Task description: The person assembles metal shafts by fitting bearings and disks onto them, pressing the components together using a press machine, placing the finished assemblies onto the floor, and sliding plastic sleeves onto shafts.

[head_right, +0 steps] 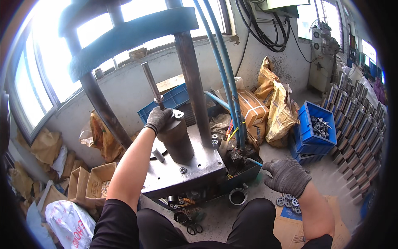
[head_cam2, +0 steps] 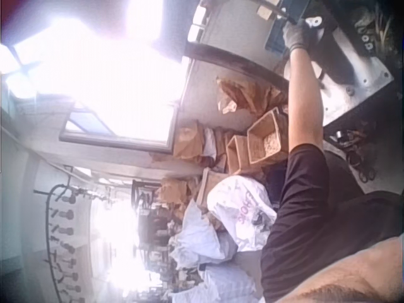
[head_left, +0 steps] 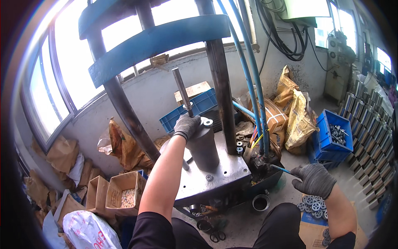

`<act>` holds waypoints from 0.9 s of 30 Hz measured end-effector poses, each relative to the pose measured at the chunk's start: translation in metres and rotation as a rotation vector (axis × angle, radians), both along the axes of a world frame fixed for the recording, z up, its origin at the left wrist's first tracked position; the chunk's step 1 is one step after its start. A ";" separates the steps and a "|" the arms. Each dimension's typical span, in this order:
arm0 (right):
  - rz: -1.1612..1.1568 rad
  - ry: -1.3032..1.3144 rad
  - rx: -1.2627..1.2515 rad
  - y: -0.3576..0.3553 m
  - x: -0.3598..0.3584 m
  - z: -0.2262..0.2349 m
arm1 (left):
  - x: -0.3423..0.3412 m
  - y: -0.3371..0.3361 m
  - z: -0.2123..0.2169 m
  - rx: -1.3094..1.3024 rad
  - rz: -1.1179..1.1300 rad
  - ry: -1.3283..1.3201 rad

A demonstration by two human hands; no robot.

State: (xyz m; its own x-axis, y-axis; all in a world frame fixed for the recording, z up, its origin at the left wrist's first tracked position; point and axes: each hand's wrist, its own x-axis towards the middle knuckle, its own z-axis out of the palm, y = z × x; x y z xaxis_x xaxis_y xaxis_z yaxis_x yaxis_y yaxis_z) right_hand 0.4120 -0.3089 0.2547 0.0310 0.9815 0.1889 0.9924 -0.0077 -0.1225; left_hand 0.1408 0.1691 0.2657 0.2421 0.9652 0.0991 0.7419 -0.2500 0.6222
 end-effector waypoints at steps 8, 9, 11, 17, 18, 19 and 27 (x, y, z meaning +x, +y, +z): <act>-0.019 0.010 -0.038 -0.001 -0.005 0.003 | -0.006 -0.015 -0.014 0.319 -0.069 -0.354; -0.011 0.011 -0.038 0.001 -0.004 0.000 | -0.008 -0.019 -0.013 0.289 -0.114 -0.544; -0.041 0.038 -0.159 -0.005 -0.003 -0.001 | 0.001 -0.037 -0.008 0.230 -0.189 -0.806; -0.030 0.050 -0.352 -0.022 -0.009 -0.021 | -0.011 -0.024 -0.019 0.451 -0.239 -0.749; -0.035 0.073 -0.436 -0.031 -0.008 -0.029 | -0.011 -0.025 -0.018 0.408 -0.233 -0.690; -0.046 0.067 -0.435 -0.041 -0.005 -0.040 | -0.004 -0.031 -0.014 0.372 -0.221 -0.691; -0.143 0.241 -0.271 -0.069 -0.020 -0.076 | -0.004 -0.026 -0.001 0.281 -0.093 -0.733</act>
State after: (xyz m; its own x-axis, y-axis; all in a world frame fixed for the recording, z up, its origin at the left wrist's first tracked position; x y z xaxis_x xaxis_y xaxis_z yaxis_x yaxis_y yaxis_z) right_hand 0.3921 -0.3781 0.1791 0.1828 0.9774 -0.1061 0.9220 -0.2079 -0.3265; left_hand 0.1369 0.1432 0.2648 0.0995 0.8591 0.5021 0.1357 -0.5116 0.8484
